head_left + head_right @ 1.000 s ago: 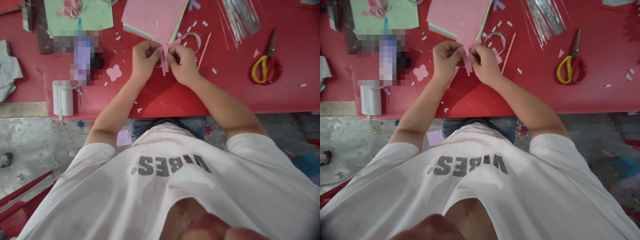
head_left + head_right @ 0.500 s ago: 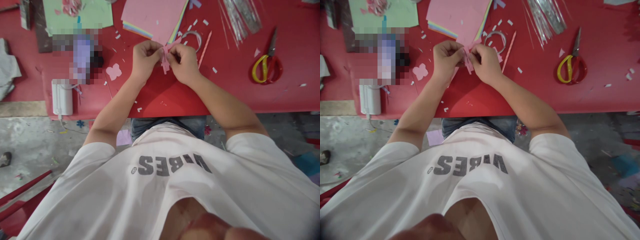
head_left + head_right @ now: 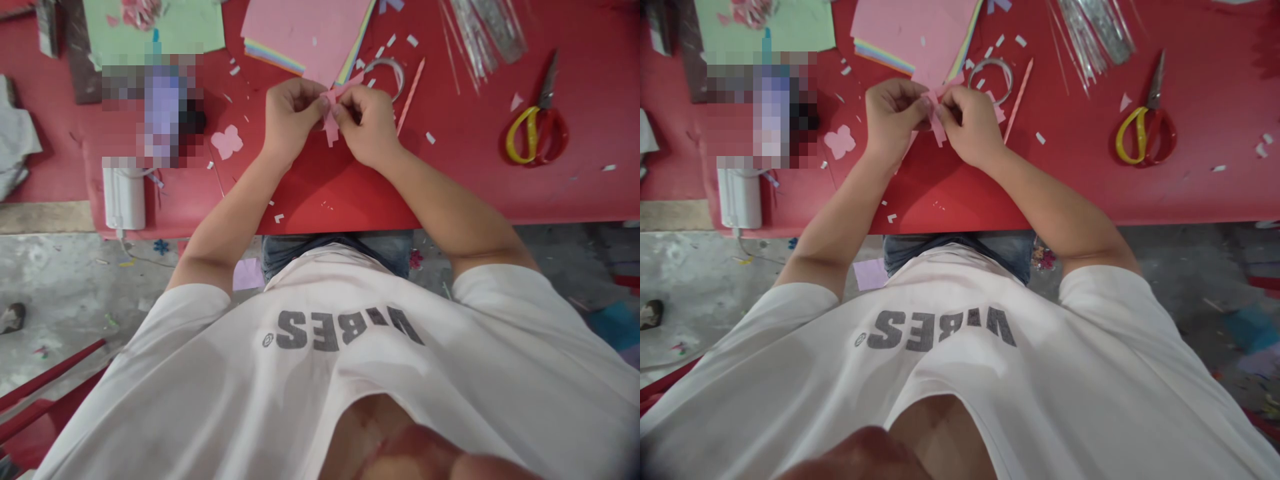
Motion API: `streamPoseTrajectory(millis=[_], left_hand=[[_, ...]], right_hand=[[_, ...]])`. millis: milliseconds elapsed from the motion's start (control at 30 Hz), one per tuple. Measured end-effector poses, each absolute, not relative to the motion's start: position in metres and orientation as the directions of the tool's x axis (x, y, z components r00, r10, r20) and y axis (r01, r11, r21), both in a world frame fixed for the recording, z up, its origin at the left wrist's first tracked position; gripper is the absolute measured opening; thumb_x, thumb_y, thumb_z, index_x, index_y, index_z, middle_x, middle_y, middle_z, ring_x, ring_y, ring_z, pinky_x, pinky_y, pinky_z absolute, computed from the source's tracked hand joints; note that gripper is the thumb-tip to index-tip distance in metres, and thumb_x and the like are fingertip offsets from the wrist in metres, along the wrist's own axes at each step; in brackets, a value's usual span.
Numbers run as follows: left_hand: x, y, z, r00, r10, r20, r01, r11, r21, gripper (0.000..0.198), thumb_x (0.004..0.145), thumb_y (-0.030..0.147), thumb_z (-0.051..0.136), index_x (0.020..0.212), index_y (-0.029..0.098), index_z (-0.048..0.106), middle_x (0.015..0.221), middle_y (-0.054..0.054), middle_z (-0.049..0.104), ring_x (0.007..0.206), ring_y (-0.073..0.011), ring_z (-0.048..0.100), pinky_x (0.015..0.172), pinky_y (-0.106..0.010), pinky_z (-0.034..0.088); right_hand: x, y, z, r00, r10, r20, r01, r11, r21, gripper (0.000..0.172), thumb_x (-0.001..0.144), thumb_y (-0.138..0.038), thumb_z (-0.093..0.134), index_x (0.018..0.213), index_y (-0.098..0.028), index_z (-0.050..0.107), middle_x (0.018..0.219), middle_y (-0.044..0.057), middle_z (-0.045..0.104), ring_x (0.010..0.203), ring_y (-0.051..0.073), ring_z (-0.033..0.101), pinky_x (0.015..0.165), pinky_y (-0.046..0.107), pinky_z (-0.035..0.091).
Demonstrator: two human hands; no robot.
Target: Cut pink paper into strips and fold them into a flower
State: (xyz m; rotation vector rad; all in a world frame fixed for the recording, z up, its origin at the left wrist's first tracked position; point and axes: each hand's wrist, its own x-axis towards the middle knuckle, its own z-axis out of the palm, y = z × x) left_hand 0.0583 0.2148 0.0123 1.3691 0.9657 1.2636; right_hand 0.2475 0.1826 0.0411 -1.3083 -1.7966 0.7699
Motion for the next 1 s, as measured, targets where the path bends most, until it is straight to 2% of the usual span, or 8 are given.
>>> streamPoseTrajectory(millis=[200,367,467,667,800,1000], left_hand=[[0.0594,0.2168,0.0081,0.118,0.961,0.251,-0.039,-0.248,0.968,0.018,0.087,0.053,0.088,0.089,0.037,0.081,0.079,0.004,0.077,0.068,-0.0171,0.066,0.065,-0.038,0.060],[0.0620,0.2169,0.0099,0.086,0.967,0.239,-0.024,-0.238,0.971,0.004,0.081,0.042,0.083,0.084,0.039,0.082,0.076,0.002,0.077,0.066,-0.0207,0.066,0.065,-0.043,0.059],[0.0627,0.2178,0.0088,0.051,0.969,0.241,-0.007,-0.241,0.971,0.004,0.078,0.041,0.081,0.079,0.045,0.081,0.074,0.003,0.076,0.064,-0.0231,0.066,0.063,-0.045,0.058],[0.0601,0.2166,0.0089,0.094,0.969,0.226,-0.021,-0.225,0.974,0.008,0.089,0.043,0.080,0.087,0.036,0.081,0.080,0.003,0.078,0.071,-0.0194,0.069,0.067,-0.040,0.064],[0.0600,0.2166,0.0090,0.099,0.974,0.202,-0.029,-0.200,0.979,0.016,0.091,0.048,0.085,0.086,0.034,0.079,0.080,0.002,0.078,0.070,-0.0190,0.070,0.068,-0.039,0.066],[0.0560,0.2197,0.0072,0.125,0.964,0.234,-0.055,-0.229,0.972,0.015,0.095,0.045,0.085,0.087,0.033,0.082,0.080,0.000,0.077,0.071,-0.0201,0.073,0.066,-0.037,0.063]], right_hand=[[0.2480,0.1842,0.0391,-0.173,0.959,0.226,0.511,0.283,-0.812,0.031,0.105,-0.047,0.065,0.081,-0.034,0.052,0.083,0.001,0.068,0.076,0.022,0.052,0.075,0.045,0.043],[0.2470,0.1825,0.0417,-0.155,0.969,0.195,0.528,0.248,-0.812,0.030,0.104,-0.048,0.067,0.081,-0.034,0.052,0.088,0.001,0.073,0.079,0.023,0.054,0.077,0.046,0.047],[0.2472,0.1817,0.0427,-0.159,0.964,0.213,0.519,0.265,-0.813,0.027,0.104,-0.045,0.065,0.081,-0.036,0.053,0.088,0.001,0.073,0.079,0.024,0.057,0.078,0.047,0.047],[0.2481,0.1822,0.0436,-0.156,0.968,0.196,0.540,0.250,-0.803,0.029,0.103,-0.048,0.065,0.081,-0.035,0.053,0.088,0.001,0.073,0.080,0.023,0.055,0.078,0.047,0.049],[0.2481,0.1818,0.0433,-0.160,0.965,0.210,0.542,0.263,-0.798,0.028,0.104,-0.045,0.064,0.081,-0.035,0.051,0.085,0.000,0.071,0.078,0.023,0.054,0.076,0.046,0.048],[0.2484,0.1829,0.0412,-0.176,0.952,0.249,0.520,0.304,-0.798,0.029,0.105,-0.044,0.063,0.081,-0.035,0.050,0.085,0.002,0.069,0.078,0.023,0.054,0.077,0.047,0.045]])
